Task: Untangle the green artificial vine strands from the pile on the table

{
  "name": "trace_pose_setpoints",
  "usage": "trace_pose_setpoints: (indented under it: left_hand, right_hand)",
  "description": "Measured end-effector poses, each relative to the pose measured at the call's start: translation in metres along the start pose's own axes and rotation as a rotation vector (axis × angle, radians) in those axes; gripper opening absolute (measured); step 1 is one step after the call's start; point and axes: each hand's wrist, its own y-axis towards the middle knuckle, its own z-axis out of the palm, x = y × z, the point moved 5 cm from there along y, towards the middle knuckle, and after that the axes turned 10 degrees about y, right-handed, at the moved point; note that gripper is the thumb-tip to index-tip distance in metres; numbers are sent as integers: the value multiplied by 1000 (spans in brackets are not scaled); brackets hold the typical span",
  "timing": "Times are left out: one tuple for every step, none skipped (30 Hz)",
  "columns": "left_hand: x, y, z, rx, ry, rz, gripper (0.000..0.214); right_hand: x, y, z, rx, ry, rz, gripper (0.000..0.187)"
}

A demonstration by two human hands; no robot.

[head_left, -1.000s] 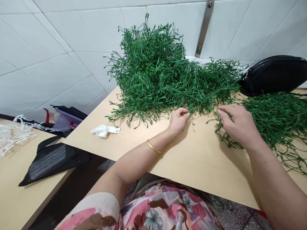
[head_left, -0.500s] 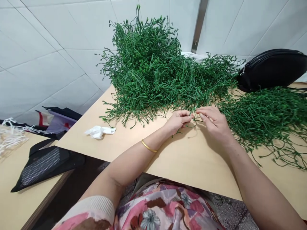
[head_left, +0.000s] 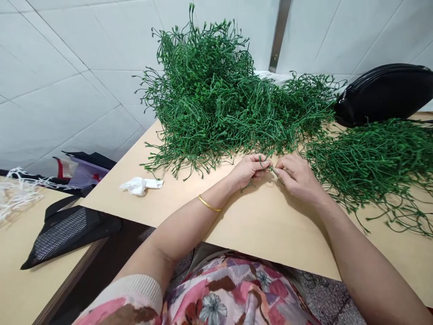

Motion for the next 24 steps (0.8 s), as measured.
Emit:
trace_pose_setpoints:
  left_hand:
    - [0,0,0,-1,18,0,21]
    - [1,0,0,-7,50,-5,19]
    - [1,-1,0,-20,91,-13,17]
    - [1,-1,1,-35,137,-20,16]
    - [1,-2,1,-52,179,-24,15]
    - [1,-3,2,-67,213,-24,15]
    - [0,-4,4,-80,238,-19,17]
    - [-1,-5,5,-92,255,-11,18]
    - [-1,-5,6,-102,268,-2,19]
    - [-2,-6,6,-110,274,6,21]
    - [-2,-6,7,-115,273,16,22]
    - [-2,-5,7,-113,268,24,24]
    - [-2,-5,7,-109,260,32,25]
    - [-2,-4,7,-101,251,38,25]
    - [-1,-4,6,-91,241,42,26]
    - [-1,-3,6,-82,232,44,25]
    - [-1,-3,6,-72,225,44,25]
    - [-1,-2,6,-65,216,45,23]
    - [0,-2,6,-63,203,47,22]
    - [0,-2,6,-63,190,48,21]
    - [0,-2,6,-65,178,48,21]
    - [0,-2,5,-70,171,46,20]
    - [1,-2,6,-76,171,41,21]
    - [1,-2,6,-82,181,33,21]
  right_hand:
    - [-2,0,1,17,32,24,20]
    - [-4,0,2,29,65,55,20]
    - [-6,0,2,32,97,94,21]
    - [-9,0,2,28,131,136,21]
    - [-11,-1,2,16,164,178,21]
    - [-13,-1,1,2,201,213,21]
    - [-15,-2,1,-14,241,238,21]
    - [-16,-2,2,-26,283,249,21]
    - [-15,-3,3,-25,324,248,21]
    - [-14,-3,5,-10,357,235,22]
    - [-13,-3,8,13,376,214,23]
    - [-12,-3,10,37,378,189,24]
    - [-11,-2,13,55,362,165,24]
    - [-10,-2,14,66,333,143,23]
    - [-10,-2,16,70,296,126,22]
    - [-10,-2,16,69,261,116,20]
    - [-11,-2,17,68,236,113,18]
    - [-11,-2,17,64,222,114,19]
    - [-12,-1,17,57,216,116,20]
    - [-12,-1,16,47,213,119,21]
    - [-12,-1,16,33,209,122,22]
    - [-11,-1,15,17,201,124,23]
    - [-10,-1,14,3,191,125,23]
    - [-10,-2,14,-12,179,129,23]
